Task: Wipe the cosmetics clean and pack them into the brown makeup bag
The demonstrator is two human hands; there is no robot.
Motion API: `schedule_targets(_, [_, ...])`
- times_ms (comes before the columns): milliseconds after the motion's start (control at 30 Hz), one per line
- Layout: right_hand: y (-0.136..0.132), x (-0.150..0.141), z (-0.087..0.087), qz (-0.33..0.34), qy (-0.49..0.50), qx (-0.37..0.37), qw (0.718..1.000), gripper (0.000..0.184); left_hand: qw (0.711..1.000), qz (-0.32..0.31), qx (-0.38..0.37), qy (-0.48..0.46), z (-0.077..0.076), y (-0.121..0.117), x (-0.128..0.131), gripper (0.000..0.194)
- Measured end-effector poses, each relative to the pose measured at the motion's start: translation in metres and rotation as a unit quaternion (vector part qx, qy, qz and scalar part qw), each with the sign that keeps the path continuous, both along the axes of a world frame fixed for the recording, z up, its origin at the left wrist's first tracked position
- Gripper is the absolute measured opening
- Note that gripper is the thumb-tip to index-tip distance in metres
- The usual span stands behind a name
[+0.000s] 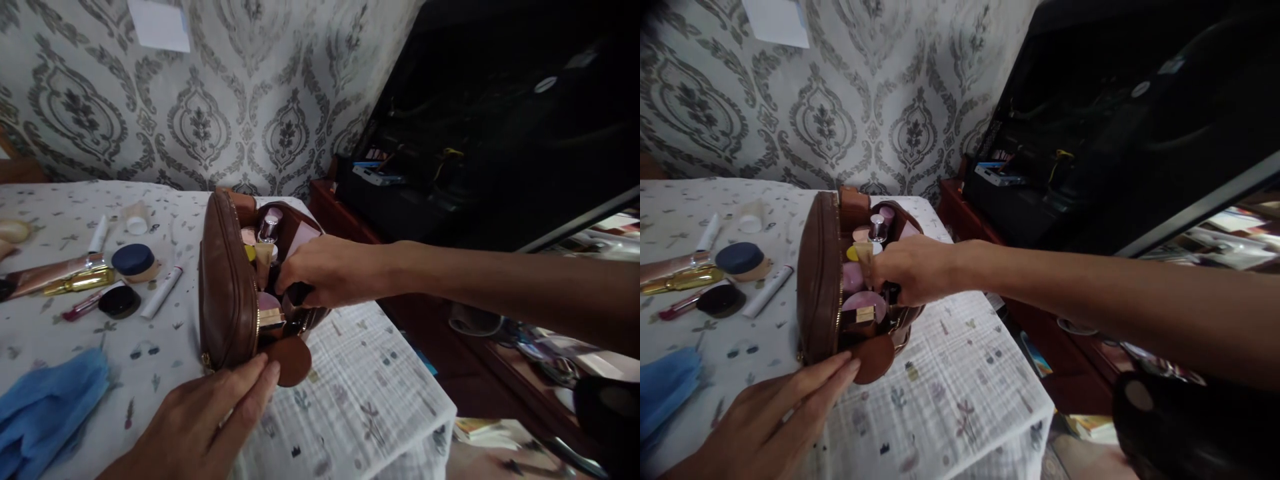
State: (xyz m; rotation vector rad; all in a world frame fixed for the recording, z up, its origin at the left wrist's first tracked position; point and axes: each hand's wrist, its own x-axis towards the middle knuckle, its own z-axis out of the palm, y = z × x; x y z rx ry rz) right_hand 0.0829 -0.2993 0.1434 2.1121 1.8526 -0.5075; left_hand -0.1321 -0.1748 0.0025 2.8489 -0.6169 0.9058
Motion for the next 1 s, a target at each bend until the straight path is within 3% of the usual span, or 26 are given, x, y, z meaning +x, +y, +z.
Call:
schedule_targets(167, [-0.007, -0.001, -0.008, -0.05, -0.013, 0.038, 0.998, 0.031, 1.0, -0.006, 0.017, 0.008, -0.002, 0.001, 0.0, 0.048])
schedule_targets(667, [0.004, -0.013, -0.006, 0.0, -0.09, -0.029, 0.995, 0.027, 0.999, -0.019, -0.001, -0.028, 0.001, -0.001, 0.004, 0.045])
schedule_targets(867, [0.006, -0.023, 0.02, -0.011, -0.092, 0.04, 0.995, 0.021, 1.0, -0.009, 0.012, -0.014, 0.008, 0.0, 0.004, 0.047])
schedule_targets(1000, [0.013, -0.023, 0.014, -0.055, -0.14, 0.174, 0.973, 0.022, 1.0, -0.011, 0.02, -0.011, 0.008, 0.0, 0.003, 0.045])
